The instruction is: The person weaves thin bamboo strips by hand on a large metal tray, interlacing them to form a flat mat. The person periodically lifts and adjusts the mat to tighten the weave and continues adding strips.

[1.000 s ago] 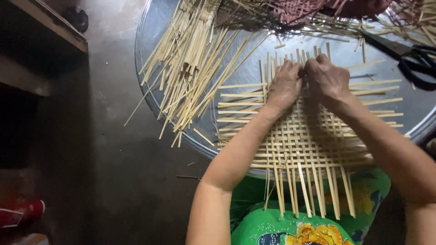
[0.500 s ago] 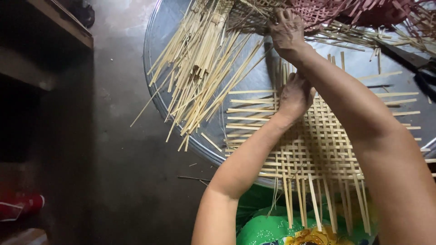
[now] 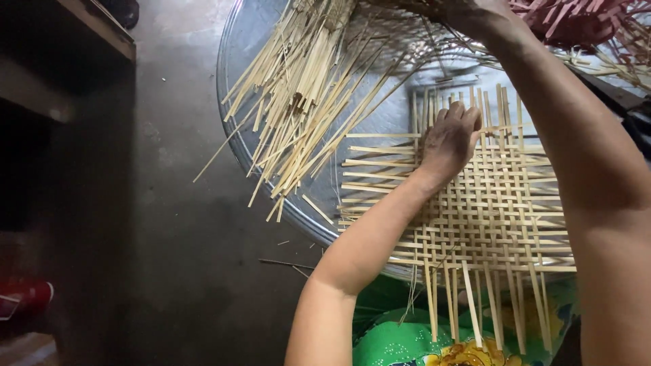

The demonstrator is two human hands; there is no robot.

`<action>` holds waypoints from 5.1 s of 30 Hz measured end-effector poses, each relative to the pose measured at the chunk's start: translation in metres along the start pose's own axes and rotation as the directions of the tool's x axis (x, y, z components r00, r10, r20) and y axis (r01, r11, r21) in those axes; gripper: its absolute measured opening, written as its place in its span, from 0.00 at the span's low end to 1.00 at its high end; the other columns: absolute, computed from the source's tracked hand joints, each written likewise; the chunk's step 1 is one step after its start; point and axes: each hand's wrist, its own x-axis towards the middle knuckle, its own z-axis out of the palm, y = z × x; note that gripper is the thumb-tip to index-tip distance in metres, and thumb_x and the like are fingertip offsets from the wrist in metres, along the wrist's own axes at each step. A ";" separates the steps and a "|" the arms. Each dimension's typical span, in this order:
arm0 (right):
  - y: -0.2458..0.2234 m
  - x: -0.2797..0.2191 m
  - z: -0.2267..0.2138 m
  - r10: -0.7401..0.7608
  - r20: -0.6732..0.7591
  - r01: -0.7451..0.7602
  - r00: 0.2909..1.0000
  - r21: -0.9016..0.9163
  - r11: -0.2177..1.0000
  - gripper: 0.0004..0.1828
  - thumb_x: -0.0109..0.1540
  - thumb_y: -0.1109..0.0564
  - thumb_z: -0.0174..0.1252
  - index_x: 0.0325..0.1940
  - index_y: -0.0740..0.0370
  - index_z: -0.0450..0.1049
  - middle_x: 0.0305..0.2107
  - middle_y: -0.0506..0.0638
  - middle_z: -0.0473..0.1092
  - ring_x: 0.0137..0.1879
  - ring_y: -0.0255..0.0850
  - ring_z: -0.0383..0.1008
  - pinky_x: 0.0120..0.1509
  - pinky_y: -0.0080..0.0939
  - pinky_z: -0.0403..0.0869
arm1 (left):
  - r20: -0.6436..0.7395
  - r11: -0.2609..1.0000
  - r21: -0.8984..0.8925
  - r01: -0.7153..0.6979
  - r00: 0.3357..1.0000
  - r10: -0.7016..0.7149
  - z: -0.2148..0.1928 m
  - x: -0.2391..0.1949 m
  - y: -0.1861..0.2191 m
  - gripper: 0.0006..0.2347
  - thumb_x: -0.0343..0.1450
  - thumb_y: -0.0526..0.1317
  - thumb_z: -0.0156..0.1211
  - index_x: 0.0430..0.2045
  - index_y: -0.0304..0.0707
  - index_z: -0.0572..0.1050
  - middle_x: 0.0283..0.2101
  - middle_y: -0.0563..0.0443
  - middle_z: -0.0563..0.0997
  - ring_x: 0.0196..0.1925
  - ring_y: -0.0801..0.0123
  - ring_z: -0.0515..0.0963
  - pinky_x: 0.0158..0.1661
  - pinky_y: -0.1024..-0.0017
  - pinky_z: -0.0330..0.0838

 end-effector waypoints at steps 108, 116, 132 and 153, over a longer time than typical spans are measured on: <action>-0.032 -0.244 -0.087 0.280 0.129 -0.266 0.951 -0.112 0.957 0.17 0.54 0.41 0.51 0.39 0.53 0.64 0.38 0.49 0.58 0.44 0.45 0.61 0.35 0.42 0.66 | 0.078 0.957 0.287 -0.048 0.997 0.027 0.002 -0.001 0.006 0.05 0.63 0.31 0.50 0.25 0.47 0.66 0.29 0.59 0.65 0.36 0.73 0.68 0.37 0.73 0.66; -0.024 -0.246 -0.077 0.276 0.130 -0.268 0.952 -0.079 0.960 0.17 0.56 0.40 0.47 0.37 0.52 0.62 0.38 0.49 0.58 0.44 0.45 0.60 0.36 0.41 0.64 | 0.098 0.951 0.293 -0.094 0.993 0.068 0.015 0.003 -0.010 0.07 0.58 0.32 0.53 0.20 0.48 0.63 0.27 0.57 0.64 0.35 0.65 0.69 0.35 0.68 0.64; -0.025 -0.247 -0.075 0.234 0.028 -0.229 0.972 -0.121 0.966 0.15 0.56 0.41 0.49 0.35 0.52 0.60 0.35 0.48 0.59 0.42 0.45 0.62 0.34 0.41 0.66 | 0.135 0.921 0.372 -0.121 0.988 0.075 0.012 0.004 -0.004 0.11 0.56 0.33 0.56 0.22 0.48 0.59 0.28 0.53 0.62 0.34 0.59 0.67 0.35 0.66 0.60; -0.014 -0.268 -0.104 0.238 -0.084 -0.249 0.968 -0.169 0.954 0.03 0.61 0.52 0.48 0.32 0.48 0.65 0.24 0.41 0.60 0.31 0.37 0.68 0.26 0.34 0.69 | 0.219 0.960 0.078 -0.269 0.944 0.247 0.041 0.003 0.019 0.13 0.62 0.30 0.52 0.40 0.41 0.67 0.33 0.50 0.70 0.42 0.63 0.70 0.39 0.69 0.70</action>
